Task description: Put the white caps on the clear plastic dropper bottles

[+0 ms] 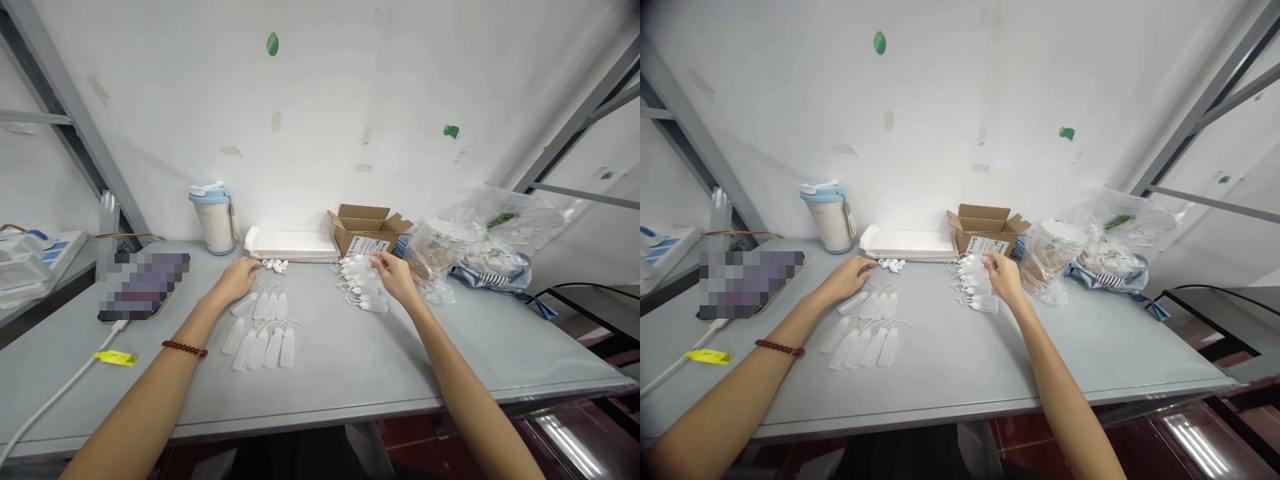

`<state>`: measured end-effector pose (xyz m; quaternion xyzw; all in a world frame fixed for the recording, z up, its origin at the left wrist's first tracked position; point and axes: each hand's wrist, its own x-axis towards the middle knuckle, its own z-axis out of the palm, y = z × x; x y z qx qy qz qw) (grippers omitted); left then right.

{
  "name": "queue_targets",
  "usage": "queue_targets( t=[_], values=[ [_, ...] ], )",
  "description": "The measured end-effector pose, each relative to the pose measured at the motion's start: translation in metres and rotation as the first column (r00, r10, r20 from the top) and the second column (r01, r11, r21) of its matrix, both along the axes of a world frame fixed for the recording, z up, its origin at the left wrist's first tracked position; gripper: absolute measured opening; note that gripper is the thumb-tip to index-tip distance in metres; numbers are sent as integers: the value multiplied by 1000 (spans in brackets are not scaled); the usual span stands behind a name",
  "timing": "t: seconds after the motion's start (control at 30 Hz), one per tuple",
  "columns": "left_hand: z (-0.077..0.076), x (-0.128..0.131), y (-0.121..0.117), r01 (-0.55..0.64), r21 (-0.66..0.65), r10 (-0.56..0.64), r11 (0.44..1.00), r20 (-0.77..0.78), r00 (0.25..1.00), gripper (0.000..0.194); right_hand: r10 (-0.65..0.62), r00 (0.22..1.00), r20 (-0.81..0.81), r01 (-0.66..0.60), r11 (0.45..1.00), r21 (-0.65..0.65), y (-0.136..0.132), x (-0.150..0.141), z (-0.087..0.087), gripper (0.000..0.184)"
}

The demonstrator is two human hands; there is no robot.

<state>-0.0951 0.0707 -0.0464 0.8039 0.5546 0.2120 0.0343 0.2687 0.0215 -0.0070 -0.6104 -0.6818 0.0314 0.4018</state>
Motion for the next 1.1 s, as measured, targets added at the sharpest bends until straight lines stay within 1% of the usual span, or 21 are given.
queue_targets(
  t=[0.1,0.23,0.4,0.53,0.67,0.77,0.9,0.97,1.03,1.07,1.1],
  values=[
    [-2,0,1,-42,2,42,999,4,999,44,-23,1000,0,23,1000,-9,4,7,-2,29],
    [-5,2,3,-94,26,93,995,23,995,42,-10,1000,-10,10,1000,-17,10,11,-8,28],
    [-4,4,5,-107,10,107,994,37,994,45,-52,997,-64,52,999,-10,18,4,-21,30],
    [-4,5,6,-132,9,132,991,20,991,43,-46,996,-71,46,999,7,22,-4,-31,30],
    [-3,6,6,-143,9,143,990,-1,990,42,-47,996,-73,50,998,38,24,-5,-33,30],
    [1,6,5,-142,-2,142,990,-25,990,43,-59,996,-66,63,996,57,26,-2,-33,28],
    [7,6,2,-157,-56,154,986,-57,987,44,-88,994,-58,91,994,54,25,-1,-34,26],
    [9,6,0,-159,-76,156,984,-47,987,45,-129,991,-33,131,988,81,20,-7,-33,27],
    [10,7,-2,-159,-86,157,983,-32,987,45,-192,981,25,184,966,180,11,-19,-29,32],
    [10,7,-3,-159,-90,158,983,-26,987,45,-179,982,55,161,959,233,5,-28,-26,34],
    [10,7,-4,-160,-92,159,983,-20,987,45,-129,989,73,105,959,264,-3,-37,-23,34]
  ],
)
